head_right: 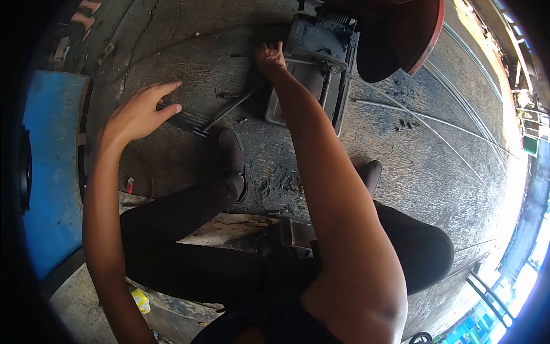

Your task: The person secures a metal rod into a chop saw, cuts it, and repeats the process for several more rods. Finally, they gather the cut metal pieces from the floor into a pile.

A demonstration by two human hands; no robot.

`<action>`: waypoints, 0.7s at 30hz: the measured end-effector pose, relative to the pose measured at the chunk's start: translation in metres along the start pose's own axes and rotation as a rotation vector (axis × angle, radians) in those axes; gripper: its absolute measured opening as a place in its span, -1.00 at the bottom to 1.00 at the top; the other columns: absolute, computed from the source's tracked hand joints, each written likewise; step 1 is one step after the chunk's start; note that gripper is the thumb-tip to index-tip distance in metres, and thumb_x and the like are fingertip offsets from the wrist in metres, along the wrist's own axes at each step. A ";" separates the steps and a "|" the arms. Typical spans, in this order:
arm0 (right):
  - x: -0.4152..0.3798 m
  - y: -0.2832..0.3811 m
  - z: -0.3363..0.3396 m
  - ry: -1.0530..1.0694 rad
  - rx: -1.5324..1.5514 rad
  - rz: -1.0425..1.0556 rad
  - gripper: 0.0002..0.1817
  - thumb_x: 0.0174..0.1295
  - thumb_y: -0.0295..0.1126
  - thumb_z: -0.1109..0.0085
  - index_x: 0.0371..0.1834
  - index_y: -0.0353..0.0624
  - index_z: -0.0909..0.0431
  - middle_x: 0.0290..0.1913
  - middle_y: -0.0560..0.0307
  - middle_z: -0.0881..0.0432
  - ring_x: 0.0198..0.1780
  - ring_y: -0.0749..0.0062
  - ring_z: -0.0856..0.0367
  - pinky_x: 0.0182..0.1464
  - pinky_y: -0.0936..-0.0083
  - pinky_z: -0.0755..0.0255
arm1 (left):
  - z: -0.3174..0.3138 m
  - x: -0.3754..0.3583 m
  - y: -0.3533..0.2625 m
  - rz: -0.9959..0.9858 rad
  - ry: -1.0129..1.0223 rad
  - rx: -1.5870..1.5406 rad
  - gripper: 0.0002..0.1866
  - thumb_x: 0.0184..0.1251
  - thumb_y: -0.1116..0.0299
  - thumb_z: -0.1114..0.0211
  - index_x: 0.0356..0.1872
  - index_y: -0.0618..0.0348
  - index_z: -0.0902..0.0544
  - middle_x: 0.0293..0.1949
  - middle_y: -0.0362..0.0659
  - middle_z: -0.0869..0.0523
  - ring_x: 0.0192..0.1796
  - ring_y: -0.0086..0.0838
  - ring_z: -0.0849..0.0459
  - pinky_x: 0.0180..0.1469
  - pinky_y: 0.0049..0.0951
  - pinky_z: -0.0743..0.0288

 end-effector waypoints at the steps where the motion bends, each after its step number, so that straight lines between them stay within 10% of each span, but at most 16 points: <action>1: 0.003 0.008 -0.001 -0.002 0.002 -0.001 -0.70 0.44 -0.28 0.14 0.10 -0.03 -0.53 0.23 0.00 -0.54 0.41 0.06 -0.40 0.43 -0.35 -0.07 | 0.000 0.000 0.002 0.000 -0.007 -0.004 -0.41 0.42 0.09 -0.30 0.42 -0.01 -0.47 0.36 0.06 -0.53 0.22 -0.14 -0.65 0.28 -0.23 -0.50; 6: 0.000 0.035 0.038 -0.054 0.444 0.044 -0.68 0.43 -0.37 0.12 0.17 -0.11 -0.49 0.24 -0.14 -0.54 0.18 -0.13 -0.61 0.22 0.05 -0.49 | 0.004 0.000 0.010 0.013 -0.013 0.000 -0.40 0.42 0.10 -0.30 0.43 0.02 -0.46 0.33 0.08 -0.56 0.17 -0.14 -0.68 0.25 -0.24 -0.51; 21: -0.123 0.010 0.121 -0.227 1.083 -0.411 -0.62 0.34 -0.20 -0.16 0.05 -0.26 -0.66 -0.09 -0.35 -0.69 0.07 -0.18 -0.67 0.07 0.20 -0.55 | 0.037 -0.001 0.030 0.058 -0.070 -0.014 -0.36 0.43 0.07 -0.29 0.44 0.12 -0.43 0.25 0.13 -0.61 0.25 -0.08 -0.61 0.27 -0.22 -0.46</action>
Point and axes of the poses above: each hand's wrist, its own x-axis towards the middle knuckle, its own z-axis out of the back of the hand, y = z × x, the point moved 8 cm from there along x, towards the middle knuckle
